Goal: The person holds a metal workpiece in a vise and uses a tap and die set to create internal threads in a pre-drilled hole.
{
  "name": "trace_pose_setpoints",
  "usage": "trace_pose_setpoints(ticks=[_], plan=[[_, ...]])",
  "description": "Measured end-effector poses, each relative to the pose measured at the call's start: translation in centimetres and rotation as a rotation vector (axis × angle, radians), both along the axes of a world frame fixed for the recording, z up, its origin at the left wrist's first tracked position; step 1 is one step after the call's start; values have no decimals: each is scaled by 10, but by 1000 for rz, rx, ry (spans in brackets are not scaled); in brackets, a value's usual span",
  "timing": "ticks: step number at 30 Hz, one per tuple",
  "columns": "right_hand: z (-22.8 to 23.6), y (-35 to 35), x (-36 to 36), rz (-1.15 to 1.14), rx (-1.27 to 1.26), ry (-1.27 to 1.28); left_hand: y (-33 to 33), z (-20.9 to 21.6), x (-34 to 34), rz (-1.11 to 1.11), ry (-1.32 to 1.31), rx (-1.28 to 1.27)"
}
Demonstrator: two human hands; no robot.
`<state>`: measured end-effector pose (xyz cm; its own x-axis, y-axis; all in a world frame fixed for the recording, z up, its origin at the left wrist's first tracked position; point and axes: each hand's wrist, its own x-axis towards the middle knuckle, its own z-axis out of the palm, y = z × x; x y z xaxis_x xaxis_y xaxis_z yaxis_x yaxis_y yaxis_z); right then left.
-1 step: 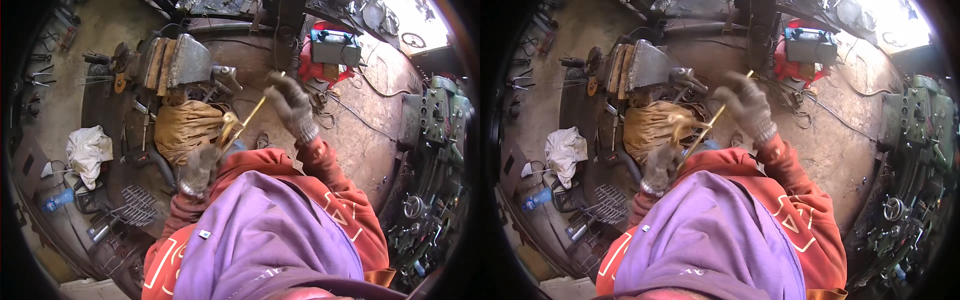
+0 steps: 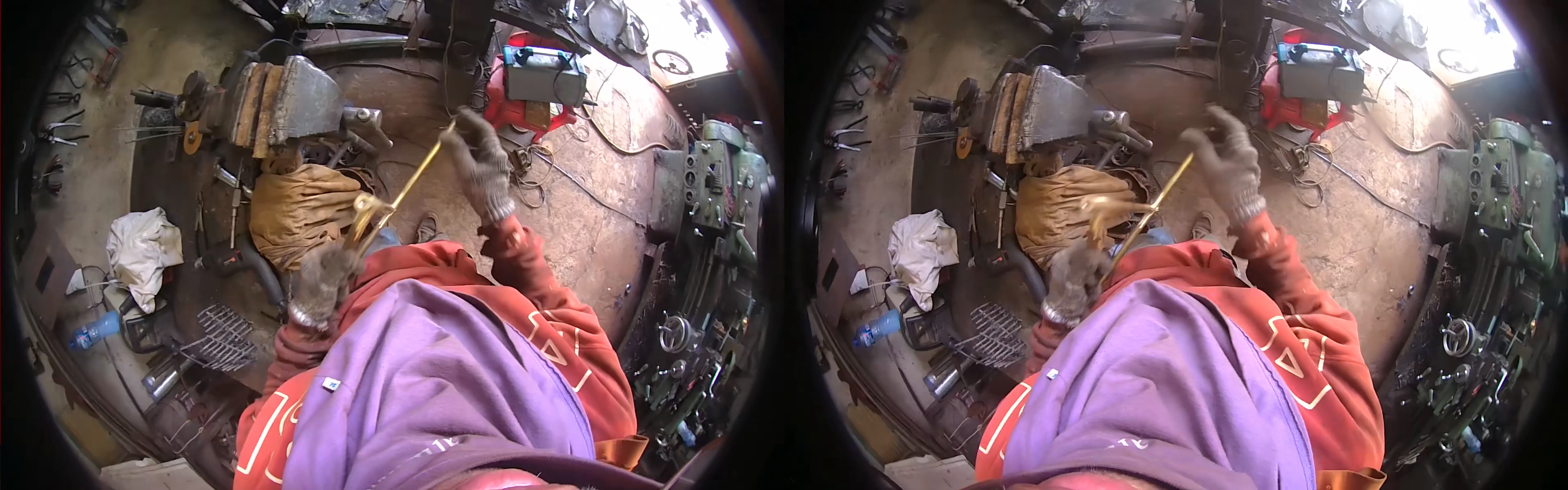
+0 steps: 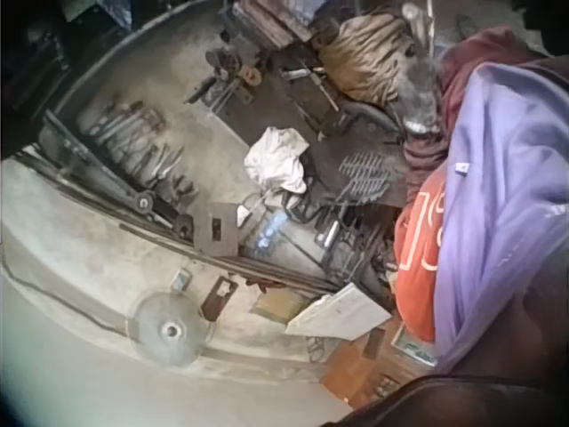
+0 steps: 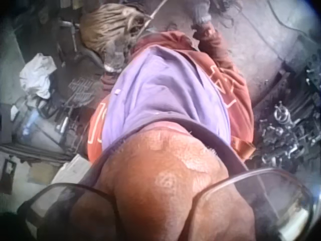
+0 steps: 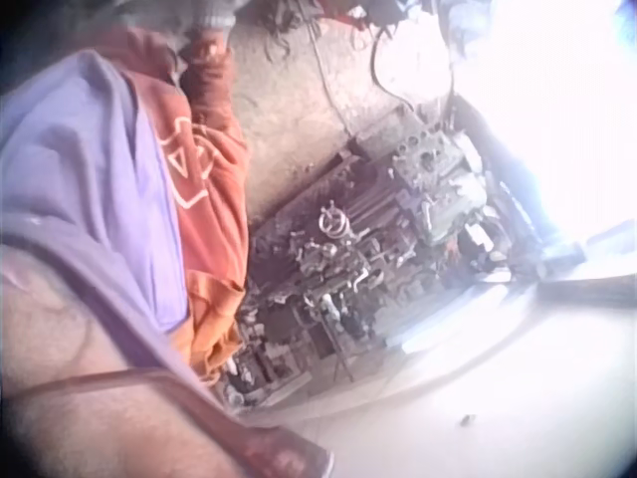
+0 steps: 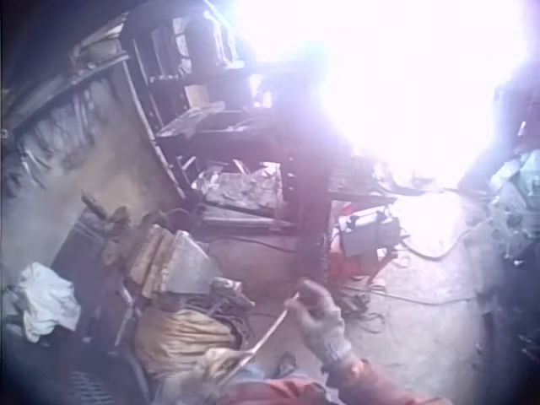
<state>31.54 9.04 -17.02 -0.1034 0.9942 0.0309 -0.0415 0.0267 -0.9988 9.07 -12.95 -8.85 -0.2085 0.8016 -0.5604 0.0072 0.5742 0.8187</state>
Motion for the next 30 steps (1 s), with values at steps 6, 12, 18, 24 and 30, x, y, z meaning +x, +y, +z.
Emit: trace_pose_setpoints(ticks=[6, 12, 18, 24, 30], plan=[[-96, 38, -5, -126, -955, 181, -69, 23, -25, 77, -300, 196], [-54, -1, -49, 492, -814, 772, -191, 17, -21, 349, -113, 62], [27, -34, -54, 749, -343, 322, -226, -3, 5, 660, -145, -19], [59, -51, -55, 896, -401, 371, -220, -19, 12, 778, -183, -1], [58, -60, -54, 949, -304, 385, -197, -36, 6, 837, -224, 63]])
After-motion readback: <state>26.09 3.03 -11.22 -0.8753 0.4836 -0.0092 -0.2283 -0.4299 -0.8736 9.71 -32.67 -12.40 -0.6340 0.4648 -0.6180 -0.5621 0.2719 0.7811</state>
